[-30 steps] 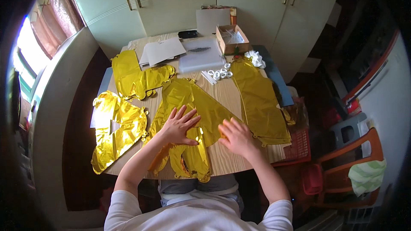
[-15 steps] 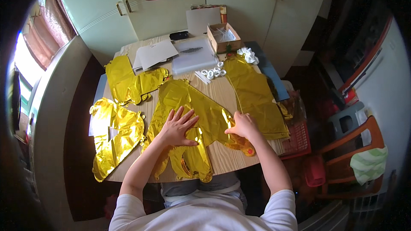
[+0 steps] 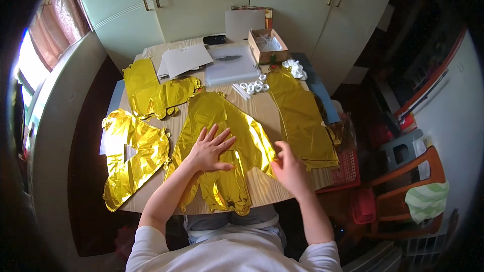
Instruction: Organizing and folding gold foil letter balloons on a table.
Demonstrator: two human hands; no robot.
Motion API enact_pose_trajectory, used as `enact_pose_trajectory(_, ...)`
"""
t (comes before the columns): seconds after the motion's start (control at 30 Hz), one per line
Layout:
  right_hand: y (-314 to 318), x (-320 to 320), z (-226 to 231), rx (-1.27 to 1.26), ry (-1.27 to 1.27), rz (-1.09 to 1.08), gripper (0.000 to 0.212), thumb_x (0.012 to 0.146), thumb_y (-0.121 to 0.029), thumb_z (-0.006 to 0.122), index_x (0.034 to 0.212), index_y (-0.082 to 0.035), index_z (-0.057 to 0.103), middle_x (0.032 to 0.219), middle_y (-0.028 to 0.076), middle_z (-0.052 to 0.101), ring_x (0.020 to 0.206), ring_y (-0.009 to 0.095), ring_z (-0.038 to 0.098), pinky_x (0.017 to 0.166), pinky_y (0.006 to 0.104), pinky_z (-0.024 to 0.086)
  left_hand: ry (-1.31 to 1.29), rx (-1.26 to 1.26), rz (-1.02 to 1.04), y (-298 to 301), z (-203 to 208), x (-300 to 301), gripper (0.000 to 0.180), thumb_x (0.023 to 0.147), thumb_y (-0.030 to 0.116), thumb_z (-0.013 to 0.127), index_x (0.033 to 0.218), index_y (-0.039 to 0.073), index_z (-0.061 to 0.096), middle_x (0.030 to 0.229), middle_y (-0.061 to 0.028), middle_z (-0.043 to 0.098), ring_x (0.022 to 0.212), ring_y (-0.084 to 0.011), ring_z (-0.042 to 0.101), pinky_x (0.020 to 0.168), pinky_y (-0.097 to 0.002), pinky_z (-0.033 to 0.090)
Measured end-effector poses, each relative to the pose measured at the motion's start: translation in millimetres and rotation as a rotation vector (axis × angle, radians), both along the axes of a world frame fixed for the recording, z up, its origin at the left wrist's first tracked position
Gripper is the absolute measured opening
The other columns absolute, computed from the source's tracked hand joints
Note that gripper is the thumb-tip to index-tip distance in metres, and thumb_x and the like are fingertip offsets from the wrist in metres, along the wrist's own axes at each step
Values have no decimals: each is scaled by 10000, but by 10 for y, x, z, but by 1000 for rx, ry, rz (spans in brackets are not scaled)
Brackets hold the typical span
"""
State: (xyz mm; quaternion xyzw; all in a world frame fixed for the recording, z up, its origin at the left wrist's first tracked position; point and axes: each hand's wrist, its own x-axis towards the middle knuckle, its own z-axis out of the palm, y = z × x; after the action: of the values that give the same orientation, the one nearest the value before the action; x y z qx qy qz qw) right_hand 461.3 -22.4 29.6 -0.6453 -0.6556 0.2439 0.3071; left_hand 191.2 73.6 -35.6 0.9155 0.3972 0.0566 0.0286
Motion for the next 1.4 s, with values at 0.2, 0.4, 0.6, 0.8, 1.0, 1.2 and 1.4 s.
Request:
enact_pose_trajectory(0.2, -152, -848, 28, 252, -120, 196, 302, 821, -106, 636, 1087, -80, 496, 851, 104, 637, 738, 269, 655, 611, 367, 533, -556, -198, 102, 126, 82, -9, 537, 847, 554, 547, 1079, 87, 675, 1407, -121, 436, 1370, -361, 263, 1116, -462, 222)
enact_pose_trajectory(0.4, -117, -1171, -150, 277, -92, 329, 263, 833, -121, 642, 1045, -51, 502, 859, 126, 642, 752, 264, 658, 630, 356, 538, -571, -340, 211, 214, 167, 65, 311, 786, 333, 687, 843, 28, 709, 1227, -137, 587, 1245, -334, 454, 1025, -404, 378)
enact_pose_trajectory(0.6, 245, -708, -422, 538, -214, 318, 194, 861, -58, 587, 1052, -27, 596, 970, 97, 677, 897, 215, 655, 747, 288, 555, -639, -458, 311, 222, 170, -24, 233, 724, 223, 695, 762, -4, 667, 1145, -135, 615, 1089, -332, 550, 918, -411, 438)
enact_pose_trajectory(0.8, 401, -167, -771, 432, -316, 474, 372, 852, -12, 502, 1191, -115, 617, 1249, 24, 601, 1189, 217, 522, 985, 378, 404, -527, -353, 262, 241, 13, -119, 220, 709, 220, 703, 751, 6, 673, 1301, -141, 523, 1283, -362, 388, 1031, -412, 359)
enact_pose_trajectory(1.0, 392, -198, -833, 450, -282, 522, 388, 826, 17, 504, 1150, -137, 651, 1239, 5, 611, 1217, 202, 513, 966, 371, 379, -467, -318, 201, 247, -52, -148, 220, 707, 221, 707, 756, 9, 680, 1412, -154, 420, 1388, -424, 187, 1098, -490, 259)
enact_pose_trajectory(1.2, 397, -186, -897, 494, -250, 509, 325, 822, 4, 519, 1055, -134, 699, 1153, 10, 659, 1192, 182, 543, 932, 347, 377, -458, -335, 186, 244, -73, -168, 211, 705, 213, 699, 746, 8, 674, 1440, -164, 373, 1394, -432, 158, 1094, -560, 214)
enact_pose_trajectory(1.4, 381, -173, -915, 508, -237, 512, 246, 788, -31, 576, 967, -122, 719, 1082, 9, 685, 1147, 155, 572, 925, 351, 381, -407, -346, 191, 246, -48, -146, 224, 693, 222, 693, 725, 3, 657, 1444, -162, 363, 1399, -433, 133, 1097, -584, 176)
